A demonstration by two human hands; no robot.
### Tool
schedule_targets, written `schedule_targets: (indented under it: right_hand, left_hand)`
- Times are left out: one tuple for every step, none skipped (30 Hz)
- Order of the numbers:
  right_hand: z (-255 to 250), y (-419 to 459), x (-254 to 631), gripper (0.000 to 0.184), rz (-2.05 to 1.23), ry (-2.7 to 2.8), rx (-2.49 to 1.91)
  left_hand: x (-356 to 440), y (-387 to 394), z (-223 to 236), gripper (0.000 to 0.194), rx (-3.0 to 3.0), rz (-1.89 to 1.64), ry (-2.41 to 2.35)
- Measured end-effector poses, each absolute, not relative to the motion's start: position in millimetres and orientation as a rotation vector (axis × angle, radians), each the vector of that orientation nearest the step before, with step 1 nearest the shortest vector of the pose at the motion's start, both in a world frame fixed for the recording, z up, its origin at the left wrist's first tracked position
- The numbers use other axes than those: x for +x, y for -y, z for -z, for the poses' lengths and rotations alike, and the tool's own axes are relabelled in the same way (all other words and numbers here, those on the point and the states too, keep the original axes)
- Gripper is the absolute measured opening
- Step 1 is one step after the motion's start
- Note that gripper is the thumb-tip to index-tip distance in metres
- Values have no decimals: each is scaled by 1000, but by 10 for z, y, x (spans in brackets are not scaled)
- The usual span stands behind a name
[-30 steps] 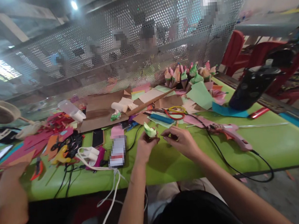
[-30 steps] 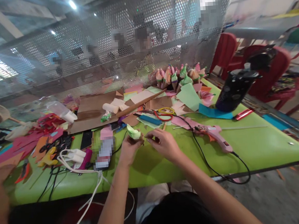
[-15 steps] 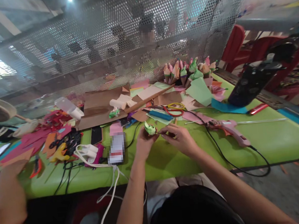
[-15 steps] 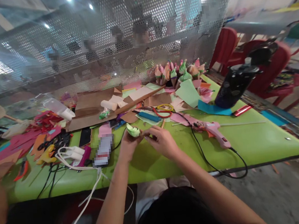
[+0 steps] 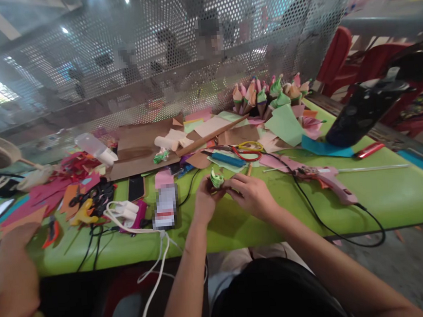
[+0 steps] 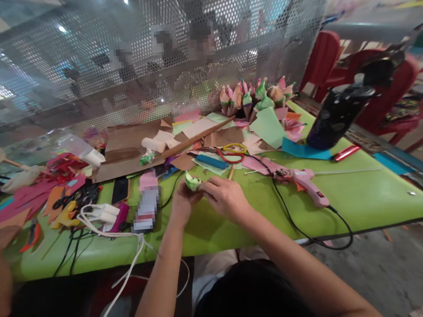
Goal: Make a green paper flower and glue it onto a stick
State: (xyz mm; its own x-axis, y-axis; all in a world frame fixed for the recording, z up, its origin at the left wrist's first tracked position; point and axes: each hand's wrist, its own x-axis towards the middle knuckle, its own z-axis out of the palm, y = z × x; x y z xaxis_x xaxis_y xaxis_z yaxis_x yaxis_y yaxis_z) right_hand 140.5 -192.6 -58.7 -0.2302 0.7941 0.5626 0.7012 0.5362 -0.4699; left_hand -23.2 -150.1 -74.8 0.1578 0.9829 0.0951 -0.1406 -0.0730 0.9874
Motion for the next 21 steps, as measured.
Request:
schedule_targets:
  right_hand:
    - [585, 1930, 1400, 22, -141, 1974, -1206]
    - [579, 1937, 1397, 22, -135, 1953, -1197]
    - [567, 1946, 1398, 22, -134, 1923, -1184]
    - [548, 1960, 1403, 22, -140, 1885, -1171]
    - [523, 1978, 1412, 21, -154, 1846, -1158]
    - [492, 2002, 1428, 21, -175, 1810, -1149]
    - [456, 2032, 1452, 20, -202, 1781, -1144]
    - [417, 2069, 1484, 19, -228, 1755, -1143]
    - [380, 2112, 1526, 18, -250, 1733, -1148]
    - [347, 2162, 1580, 17, -262, 1712, -1160]
    - [319, 2216, 1646, 16, -261, 1693, -1176]
    - [300, 2273, 1724, 15, -247, 1675, -1202]
    - [290, 2331, 1815, 14, -229, 1665, -1236]
    - [288, 2388, 1916, 12, -200, 1646, -1274]
    - [292, 2443, 2025, 12, -178, 1630, -1320]
    - [301, 2495, 2139, 12, -158, 1613, -1370]
    - [311, 2543, 2255, 13, -143, 1602, -1419]
    - [321, 2589, 2369, 14, -133, 1594, -1465]
    - [330, 2631, 2477, 15, -113, 1571, -1512]
    - [337, 2669, 2573, 16, -81, 1541, -1553]
    - [343, 2702, 2653, 17, -50, 1508, -1602]
  left_hand:
    - [-229, 1503, 738, 53, 1227, -1201, -945]
    - [-228, 1506, 728, 53, 1213, -1196, -944]
    - [-228, 1509, 719, 53, 1203, -1192, -947]
    - [-229, 1513, 712, 53, 1199, -1191, -950]
    - [-232, 1516, 708, 53, 1198, -1190, -953]
    - [-234, 1519, 706, 53, 1199, -1189, -955]
    - [-237, 1522, 707, 53, 1197, -1190, -956]
    - [-238, 1523, 712, 52, 1192, -1192, -957]
    - [-239, 1523, 719, 52, 1182, -1194, -955]
    - [-239, 1521, 729, 52, 1171, -1204, -953]
    - [-239, 1518, 741, 51, 1163, -1219, -949]
    - [-238, 1515, 752, 51, 1163, -1234, -942]
    - [-238, 1511, 762, 50, 1172, -1246, -933]
    - [-238, 1509, 769, 49, 1189, -1249, -921]
    - [-240, 1509, 773, 47, 1210, -1245, -910]
    - [-242, 1512, 774, 46, 1234, -1232, -899]
    - [-246, 1519, 771, 45, 1255, -1215, -892]
    - [-250, 1528, 765, 44, 1272, -1204, -891]
    - [-254, 1540, 757, 44, 1284, -1196, -896]
    - [-257, 1554, 748, 45, 1293, -1189, -906]
    - [-259, 1568, 740, 45, 1298, -1182, -920]
